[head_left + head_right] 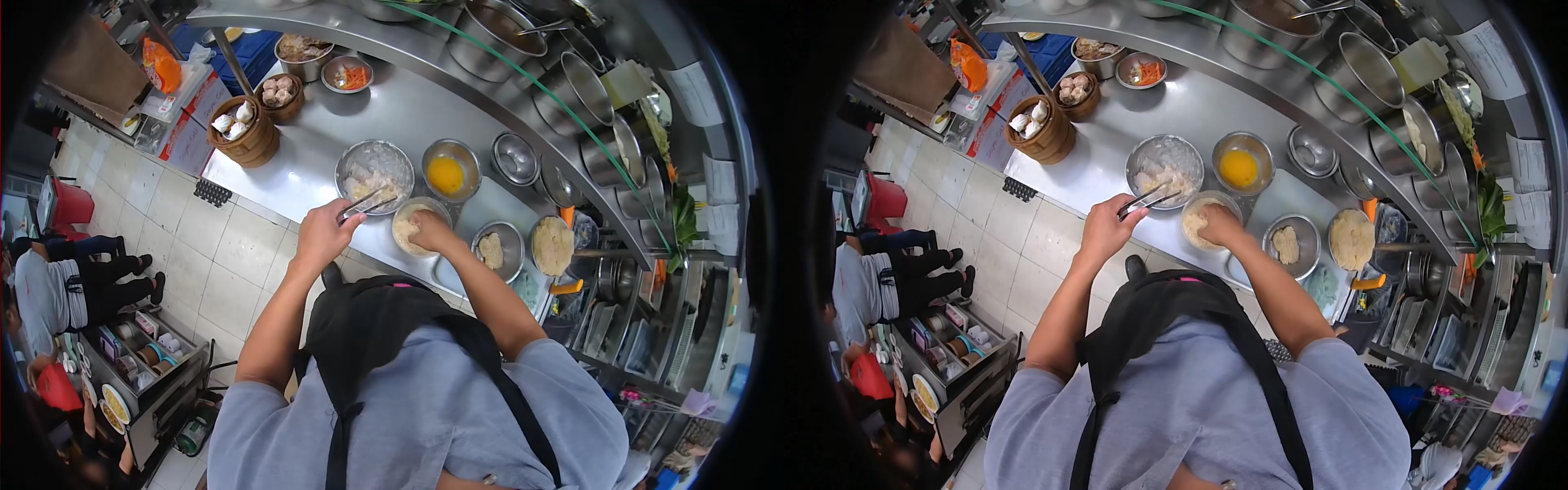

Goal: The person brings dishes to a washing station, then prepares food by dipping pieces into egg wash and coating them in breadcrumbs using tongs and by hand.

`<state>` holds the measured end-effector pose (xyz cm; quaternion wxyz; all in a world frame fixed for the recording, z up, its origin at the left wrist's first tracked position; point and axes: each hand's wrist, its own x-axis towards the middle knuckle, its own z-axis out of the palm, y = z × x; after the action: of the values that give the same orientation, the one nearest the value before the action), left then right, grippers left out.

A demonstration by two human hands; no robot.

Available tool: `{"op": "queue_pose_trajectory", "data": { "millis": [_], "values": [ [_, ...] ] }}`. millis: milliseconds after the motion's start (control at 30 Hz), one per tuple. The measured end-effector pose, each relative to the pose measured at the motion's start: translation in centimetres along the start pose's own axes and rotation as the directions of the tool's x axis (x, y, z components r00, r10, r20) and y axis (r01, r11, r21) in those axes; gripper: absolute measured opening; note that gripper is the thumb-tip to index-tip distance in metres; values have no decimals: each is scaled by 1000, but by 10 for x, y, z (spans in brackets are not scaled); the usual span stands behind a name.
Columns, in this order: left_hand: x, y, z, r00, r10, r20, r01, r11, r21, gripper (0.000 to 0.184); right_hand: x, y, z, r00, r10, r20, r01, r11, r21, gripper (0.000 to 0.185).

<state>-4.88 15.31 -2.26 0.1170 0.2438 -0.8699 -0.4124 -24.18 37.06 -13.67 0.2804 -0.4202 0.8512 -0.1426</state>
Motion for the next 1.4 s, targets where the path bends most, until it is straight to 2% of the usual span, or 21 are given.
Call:
{"op": "queue_pose_trajectory", "data": {
  "millis": [133, 200, 233, 300, 333, 400, 433, 500, 633, 700, 733, 800, 833, 900, 1033, 1100, 1133, 1200, 1267, 1333, 1400],
  "values": [
    [1, -3, 0, 1000, -16, -17, 15, 1000, -14, 32, -12, -25, -28, 995, 99, -33, -100, 995, -27, 36],
    [0, -8, 3, 999, -8, -32, 8, 1000, -6, 31, -27, -30, -42, 983, -73, -167, 60, 995, -83, 29],
    [-1, -8, 2, 1000, -10, -30, 10, 1000, -8, 31, -29, -32, -55, 984, -71, -165, 58, 995, -83, 29],
    [-1, -6, -2, 999, -15, -34, 15, 1000, 2, 31, -22, -34, -78, 990, 130, -48, -128, 990, 53, 25],
    [-1, -6, -3, 999, -16, -33, 16, 1000, 1, 31, -14, -28, -76, 990, 131, -47, -129, 990, 52, 25],
    [0, -4, -4, 999, -45, -14, 45, 999, 8, 32, 4, -6, -55, 998, -12, -69, 23, 988, 152, 24],
    [1, -4, -3, 999, -41, -11, 41, 999, 8, 32, 11, 2, -34, 997, -9, -72, 20, 988, 153, 24],
    [3, -5, 0, 1000, -20, -18, 20, 1000, 2, 34, 21, 0, 3, 987, -29, 159, 23, 999, 44, 23],
    [3, 1, 1, 1000, -24, -9, 24, 1000, 2, 35, 18, -12, -2, 975, 44, 219, -67, 993, 101, 27],
    [4, -1, 1, 1000, -4, -7, 3, 1000, -14, 36, 3, -25, -5, 998, 62, -31, -63, 997, -38, 37],
    [4, 1, -1, 1000, -6, -10, 6, 1000, -16, 36, 3, -17, 7, 998, 59, -28, -60, 997, -40, 37],
    [3, 6, -5, 995, -81, 62, 81, 997, 5, 37, 6, 0, 34, 944, -20, -328, -24, 991, -129, 47],
    [2, 3, -4, 995, -82, 60, 82, 997, 6, 37, 0, -15, 13, 944, -22, -328, -22, 991, -129, 47],
    [-1, -6, 1, 1000, -12, -21, 11, 999, -43, 35, -8, -38, -32, 988, 150, -16, -151, 988, -40, 46],
    [-3, -3, -7, 999, -46, 5, 46, 999, -15, 34, -2, -16, -58, 996, 80, -42, -81, 996, -27, 36],
    [-3, -2, -8, 998, -65, -10, 65, 998, -26, 33, -6, -28, -83, 983, 185, 3, -185, 981, 53, 32],
    [-3, -3, -8, 998, -61, -7, 60, 998, -26, 33, -4, -25, -75, 982, 188, -1, -188, 981, 55, 32],
    [0, -5, -5, 998, -69, -3, 69, 997, -25, 34, 12, -14, -39, 999, 50, 13, -51, 997, 54, 33],
    [2, -6, -4, 997, -77, -1, 77, 997, -8, 34, 24, 2, 7, 993, 115, 7, -115, 993, 26, 30],
    [8, -9, -6, 997, -80, -8, 80, 997, 17, 35, 25, -5, 16, 984, 178, 14, -178, 984, -4, 25],
    [12, -16, -5, 986, -151, -68, 161, 970, 183, 35, 16, -7, 15, 982, 189, -2, -189, 982, 13, 29]
  ]
}}
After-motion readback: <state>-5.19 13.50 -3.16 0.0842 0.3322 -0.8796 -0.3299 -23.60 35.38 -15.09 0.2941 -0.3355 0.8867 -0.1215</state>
